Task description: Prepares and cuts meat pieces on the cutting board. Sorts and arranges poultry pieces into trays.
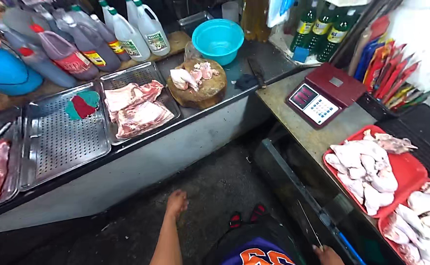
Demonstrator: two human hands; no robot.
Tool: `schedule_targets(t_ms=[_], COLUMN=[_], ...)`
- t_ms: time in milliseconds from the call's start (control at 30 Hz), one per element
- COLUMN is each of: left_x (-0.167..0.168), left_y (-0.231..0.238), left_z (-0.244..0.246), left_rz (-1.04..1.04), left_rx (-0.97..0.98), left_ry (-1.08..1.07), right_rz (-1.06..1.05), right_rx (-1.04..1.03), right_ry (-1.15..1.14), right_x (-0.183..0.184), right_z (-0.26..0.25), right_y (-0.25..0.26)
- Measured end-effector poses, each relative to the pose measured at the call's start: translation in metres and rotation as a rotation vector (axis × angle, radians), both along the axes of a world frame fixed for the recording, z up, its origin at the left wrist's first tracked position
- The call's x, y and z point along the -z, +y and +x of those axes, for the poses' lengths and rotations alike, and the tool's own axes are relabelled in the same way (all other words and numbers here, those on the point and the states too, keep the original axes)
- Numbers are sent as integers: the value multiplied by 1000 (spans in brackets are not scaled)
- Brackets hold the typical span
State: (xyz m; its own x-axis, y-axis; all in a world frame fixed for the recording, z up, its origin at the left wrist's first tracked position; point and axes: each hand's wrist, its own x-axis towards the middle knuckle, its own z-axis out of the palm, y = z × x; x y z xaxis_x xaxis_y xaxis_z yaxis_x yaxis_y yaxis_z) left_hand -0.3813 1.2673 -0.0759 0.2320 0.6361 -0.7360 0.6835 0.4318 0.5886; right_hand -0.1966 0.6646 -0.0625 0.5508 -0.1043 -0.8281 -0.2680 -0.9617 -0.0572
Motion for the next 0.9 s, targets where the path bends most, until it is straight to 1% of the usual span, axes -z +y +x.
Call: schedule_targets(t_ms=[67,133,200,300,367,433,533,633,667,733,800,833,900], left_x=[-43,-79,-109,-148,-162,-162,-152,-144,-147,-164,-181,-182,-167], left_y=[39,75,114,175,215,249,297,317,322,339,368,385,407], left_z=[73,139,199,286,343,394,465,496,500,505,494,484,457], left_rz=[111,240,407,669,807,901,904,900,890,811,682,613,521], left_rx=[27,101,210,302,280,256,285,236,214,148,79,40,-57], left_ry=[-125,-190,-185,-113,-93,-52,137,269,304,340,320,292,191], right_rz=[69,140,207,339,405,432,485,500,495,496,514,530,551], right_rx=[-105,-200,-270,-306,-331,-391,-473,-565,-590,-619,-617,-603,-565], right_ry=[-74,-136,-178,-258,-286,-279,-270,-275,-270,-285,-311,-316,-300], right_x=[-7,-22,-39,-42,-47,-70,-104,-122,-129,-140,-144,-144,-146], right_z=[49,99,147,210,248,282,334,379,391,411,424,427,428], right_y=[44,96,156,231,278,319,379,420,431,453,473,483,503])
